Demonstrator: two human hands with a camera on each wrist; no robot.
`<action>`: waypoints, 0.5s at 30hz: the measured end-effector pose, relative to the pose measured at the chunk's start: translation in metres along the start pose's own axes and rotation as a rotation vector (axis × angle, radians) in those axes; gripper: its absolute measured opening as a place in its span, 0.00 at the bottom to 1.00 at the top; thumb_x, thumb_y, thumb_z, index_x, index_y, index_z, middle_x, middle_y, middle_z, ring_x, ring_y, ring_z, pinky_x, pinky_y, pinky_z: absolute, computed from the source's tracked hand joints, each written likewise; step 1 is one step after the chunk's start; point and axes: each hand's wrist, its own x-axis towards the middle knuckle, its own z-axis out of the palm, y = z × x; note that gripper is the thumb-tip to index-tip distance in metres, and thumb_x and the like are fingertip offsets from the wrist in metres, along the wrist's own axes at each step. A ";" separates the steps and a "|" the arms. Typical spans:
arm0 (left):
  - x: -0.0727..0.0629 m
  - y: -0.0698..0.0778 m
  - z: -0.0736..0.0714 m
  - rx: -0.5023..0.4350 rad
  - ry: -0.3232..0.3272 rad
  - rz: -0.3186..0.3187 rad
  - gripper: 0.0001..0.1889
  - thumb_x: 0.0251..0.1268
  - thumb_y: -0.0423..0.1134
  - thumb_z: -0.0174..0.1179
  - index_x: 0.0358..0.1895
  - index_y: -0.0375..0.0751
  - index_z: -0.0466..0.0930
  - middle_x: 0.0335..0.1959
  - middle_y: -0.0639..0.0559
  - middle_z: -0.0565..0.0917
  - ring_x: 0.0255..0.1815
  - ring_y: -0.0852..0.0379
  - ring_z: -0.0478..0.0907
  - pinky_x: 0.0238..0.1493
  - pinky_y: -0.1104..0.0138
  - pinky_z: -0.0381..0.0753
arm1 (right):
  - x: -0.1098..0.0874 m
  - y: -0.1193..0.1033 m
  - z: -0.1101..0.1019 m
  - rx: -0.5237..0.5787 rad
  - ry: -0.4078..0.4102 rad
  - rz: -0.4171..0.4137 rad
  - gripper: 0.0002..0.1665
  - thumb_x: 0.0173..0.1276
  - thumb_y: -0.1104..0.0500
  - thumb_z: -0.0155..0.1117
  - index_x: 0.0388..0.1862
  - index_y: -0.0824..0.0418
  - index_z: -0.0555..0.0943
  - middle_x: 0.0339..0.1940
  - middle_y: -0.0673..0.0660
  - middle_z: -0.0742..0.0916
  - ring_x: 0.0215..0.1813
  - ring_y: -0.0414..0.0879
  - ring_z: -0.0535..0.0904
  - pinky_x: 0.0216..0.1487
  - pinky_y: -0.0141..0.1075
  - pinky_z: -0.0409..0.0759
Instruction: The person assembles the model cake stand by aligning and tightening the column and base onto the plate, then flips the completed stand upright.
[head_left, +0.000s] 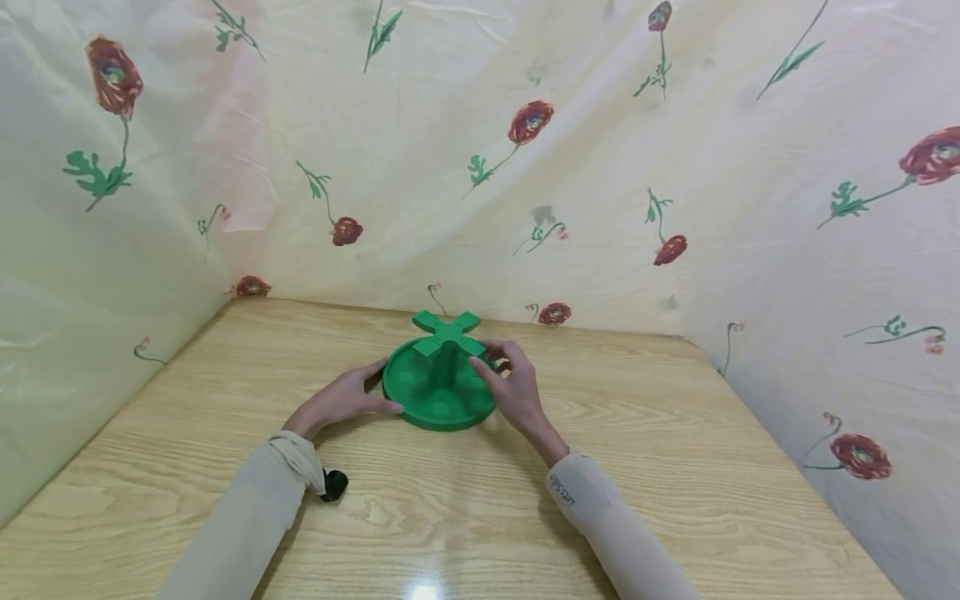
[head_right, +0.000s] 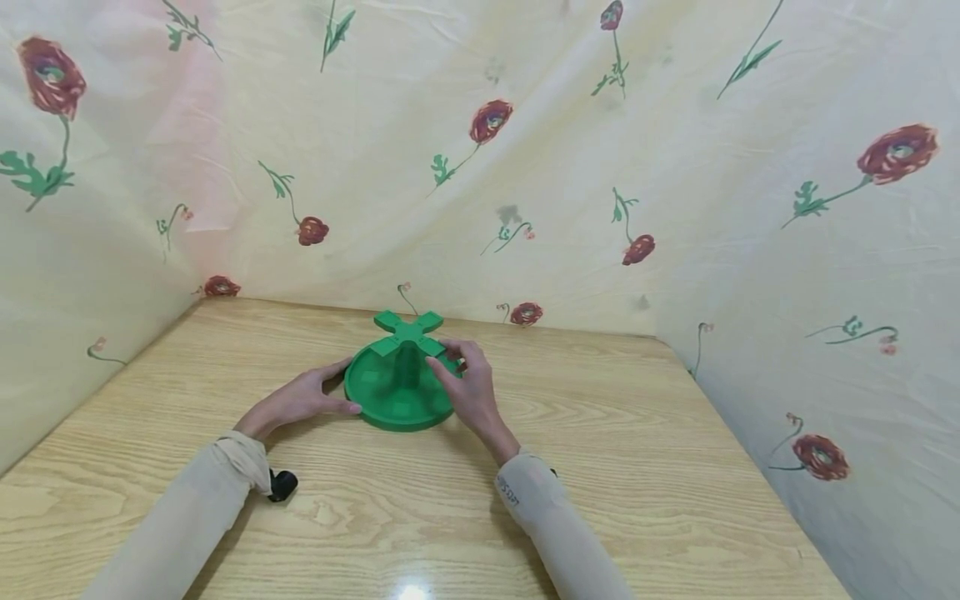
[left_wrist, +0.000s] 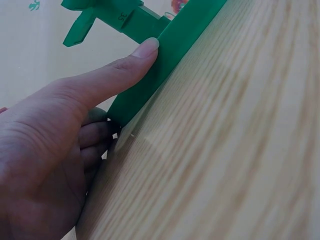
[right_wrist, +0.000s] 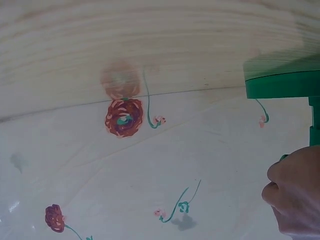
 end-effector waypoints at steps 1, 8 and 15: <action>0.000 0.000 0.000 0.000 0.000 0.000 0.56 0.62 0.53 0.75 0.84 0.35 0.49 0.82 0.34 0.55 0.82 0.36 0.48 0.76 0.41 0.54 | 0.000 0.002 0.000 0.002 0.000 -0.002 0.18 0.71 0.69 0.70 0.58 0.71 0.81 0.45 0.64 0.84 0.47 0.58 0.79 0.45 0.37 0.76; 0.000 -0.001 0.000 0.000 0.001 -0.002 0.56 0.62 0.53 0.75 0.84 0.34 0.49 0.82 0.34 0.54 0.82 0.35 0.47 0.76 0.41 0.54 | -0.001 0.000 0.000 0.030 0.000 -0.017 0.17 0.71 0.67 0.70 0.58 0.69 0.82 0.44 0.63 0.84 0.45 0.56 0.79 0.45 0.38 0.76; 0.000 0.000 0.000 -0.006 -0.001 0.010 0.56 0.62 0.52 0.75 0.84 0.35 0.49 0.82 0.35 0.54 0.82 0.36 0.47 0.77 0.41 0.53 | -0.002 -0.010 -0.003 0.020 -0.018 0.003 0.18 0.73 0.68 0.68 0.58 0.73 0.80 0.46 0.68 0.84 0.47 0.62 0.80 0.45 0.39 0.76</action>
